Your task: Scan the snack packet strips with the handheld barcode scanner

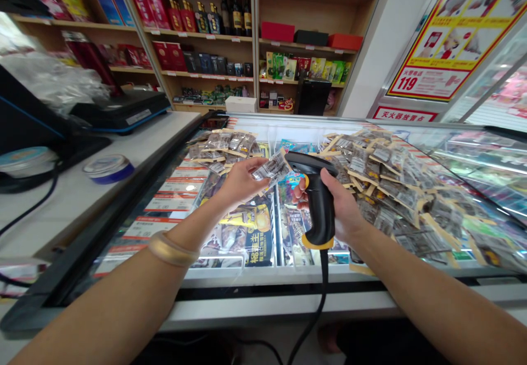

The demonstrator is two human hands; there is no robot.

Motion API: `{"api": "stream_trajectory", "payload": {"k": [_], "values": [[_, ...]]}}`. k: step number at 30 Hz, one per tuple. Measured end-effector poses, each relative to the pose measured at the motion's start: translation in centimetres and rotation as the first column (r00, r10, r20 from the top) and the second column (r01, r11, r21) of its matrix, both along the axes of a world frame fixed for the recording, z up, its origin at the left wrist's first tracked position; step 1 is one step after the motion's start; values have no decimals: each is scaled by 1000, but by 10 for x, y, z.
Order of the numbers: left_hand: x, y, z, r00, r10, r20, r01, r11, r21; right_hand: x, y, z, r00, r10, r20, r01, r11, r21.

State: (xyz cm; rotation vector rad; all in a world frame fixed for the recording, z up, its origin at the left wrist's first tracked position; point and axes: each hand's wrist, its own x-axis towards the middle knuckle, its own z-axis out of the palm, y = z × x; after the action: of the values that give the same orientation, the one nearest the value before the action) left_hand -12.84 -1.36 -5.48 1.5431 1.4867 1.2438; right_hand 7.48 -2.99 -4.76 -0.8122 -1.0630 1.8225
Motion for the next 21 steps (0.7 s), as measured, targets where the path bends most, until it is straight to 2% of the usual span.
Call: {"api": "stream_trajectory", "payload": {"k": [5,10,15,18,21], "values": [[-2,1,-2,999,-30,-43,32,998,50,0,1,0,1000,8,0,-8,1000,-10],[-5,3,-4,995,-80,-54,82,996,40,2,3,-5,999,27,-21,-27,1000,-3],[-5,3,-5,993,-118,0,118,989,84,-2,5,-5,996,15,-85,-15,1000,3],[3,3,4,997,-79,15,77,991,106,1,3,4,990,18,-142,-13,999,41],[23,3,21,990,-133,-42,137,981,137,15,-4,18,976,10,-217,15,993,116]]}}
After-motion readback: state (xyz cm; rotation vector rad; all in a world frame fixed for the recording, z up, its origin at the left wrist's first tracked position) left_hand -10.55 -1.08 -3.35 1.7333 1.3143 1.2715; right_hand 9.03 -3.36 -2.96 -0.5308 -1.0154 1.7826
